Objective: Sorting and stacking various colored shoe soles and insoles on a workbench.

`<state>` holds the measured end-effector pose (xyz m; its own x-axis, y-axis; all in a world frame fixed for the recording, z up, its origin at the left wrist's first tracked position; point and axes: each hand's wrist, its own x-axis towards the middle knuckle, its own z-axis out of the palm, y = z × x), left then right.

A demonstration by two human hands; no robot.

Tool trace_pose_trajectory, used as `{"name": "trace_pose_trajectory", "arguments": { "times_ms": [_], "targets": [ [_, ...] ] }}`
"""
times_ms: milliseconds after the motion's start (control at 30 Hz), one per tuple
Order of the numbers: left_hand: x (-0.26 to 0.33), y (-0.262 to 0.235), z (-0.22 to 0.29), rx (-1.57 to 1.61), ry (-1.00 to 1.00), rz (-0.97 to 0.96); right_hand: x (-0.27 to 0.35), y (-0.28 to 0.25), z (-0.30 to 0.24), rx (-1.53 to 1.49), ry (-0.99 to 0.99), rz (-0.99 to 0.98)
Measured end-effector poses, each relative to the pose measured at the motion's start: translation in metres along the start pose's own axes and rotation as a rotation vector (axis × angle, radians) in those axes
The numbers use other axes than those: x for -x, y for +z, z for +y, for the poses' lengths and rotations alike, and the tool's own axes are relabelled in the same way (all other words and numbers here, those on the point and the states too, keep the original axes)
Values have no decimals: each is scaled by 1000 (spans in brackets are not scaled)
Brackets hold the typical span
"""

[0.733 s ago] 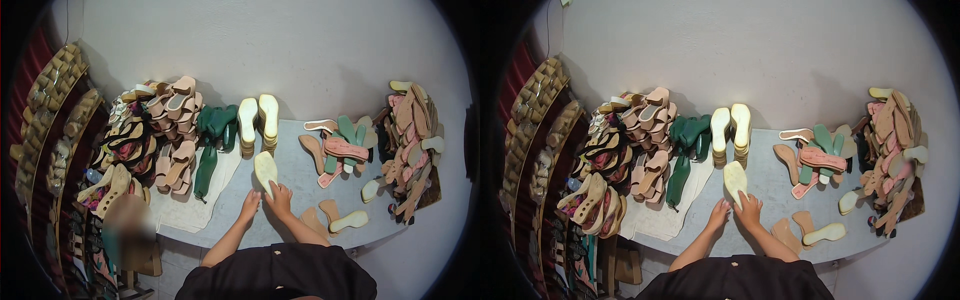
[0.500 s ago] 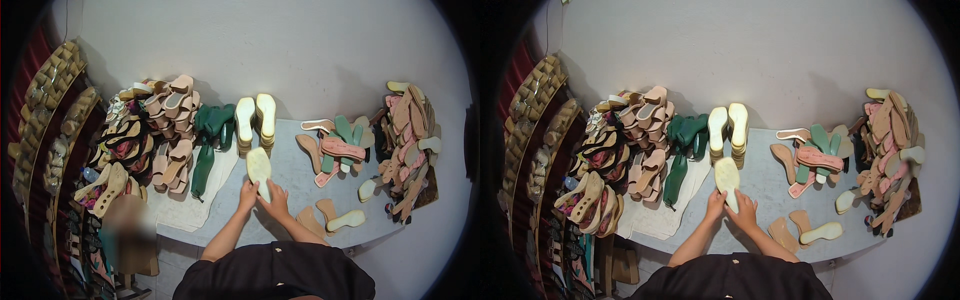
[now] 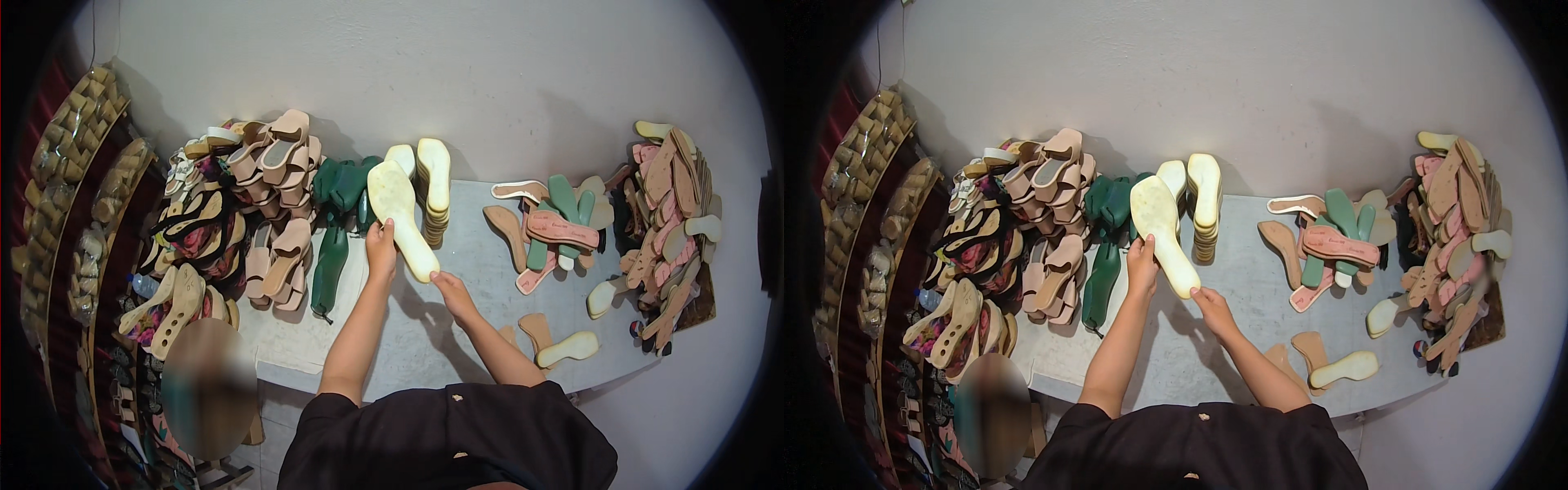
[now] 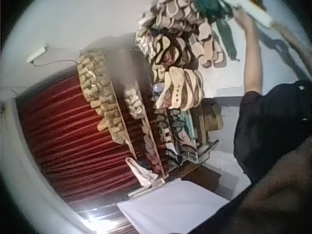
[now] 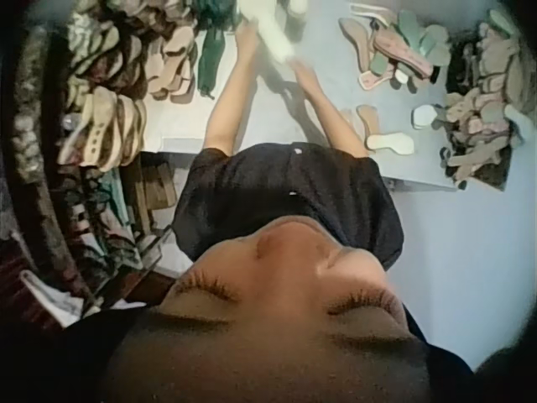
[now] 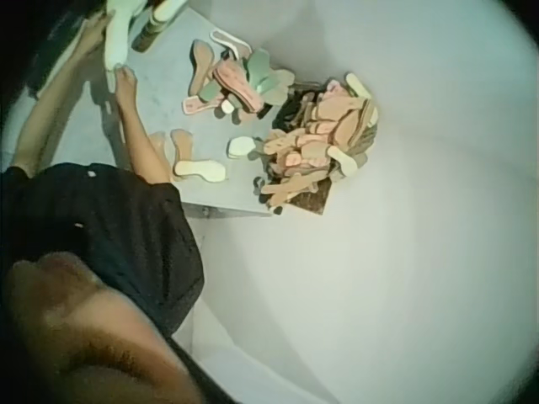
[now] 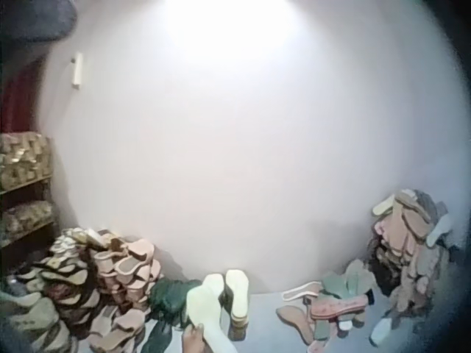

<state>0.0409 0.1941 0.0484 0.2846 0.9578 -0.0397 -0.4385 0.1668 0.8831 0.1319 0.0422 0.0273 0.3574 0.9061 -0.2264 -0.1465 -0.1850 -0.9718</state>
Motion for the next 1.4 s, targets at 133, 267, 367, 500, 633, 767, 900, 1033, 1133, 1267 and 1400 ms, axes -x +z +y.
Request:
{"name": "trace_pose_trajectory", "arguments": {
  "times_ms": [133, 267, 367, 500, 633, 767, 900, 1033, 1133, 1267, 1400],
  "targets": [
    [-12, 3, -8, 58, 21, 18, -6, 8, -6, -2, 149, -209],
    [-20, 10, -9, 114, 6, 103, -1, 26, -18, 619, -281, 270],
    [-37, 14, -8, 88, 31, 130, -16, 32, -33, 861, -299, 304],
    [-79, 20, -10, 3, 4, 75, -51, 30, -32, 1049, -380, 425],
    [-143, 2, -27, -264, -51, 78, -66, 41, -49, 1032, -369, 413],
    [-187, 8, -43, -432, -91, 92, -74, 24, -48, 1044, -375, 445],
    [-215, -1, -47, -543, -97, 122, -84, 9, -41, 1009, -359, 459],
    [-213, 17, -44, -641, -110, 106, -99, -9, -35, 927, -387, 530],
    [-206, 24, -30, -874, -44, 109, -109, -14, -36, 884, -440, 533],
    [-203, 25, -10, -1223, -26, -10, -121, -16, -36, 864, -397, 520],
    [-193, 30, -12, -1289, -109, 106, -126, -17, -31, 821, -387, 531]
  ]
}}
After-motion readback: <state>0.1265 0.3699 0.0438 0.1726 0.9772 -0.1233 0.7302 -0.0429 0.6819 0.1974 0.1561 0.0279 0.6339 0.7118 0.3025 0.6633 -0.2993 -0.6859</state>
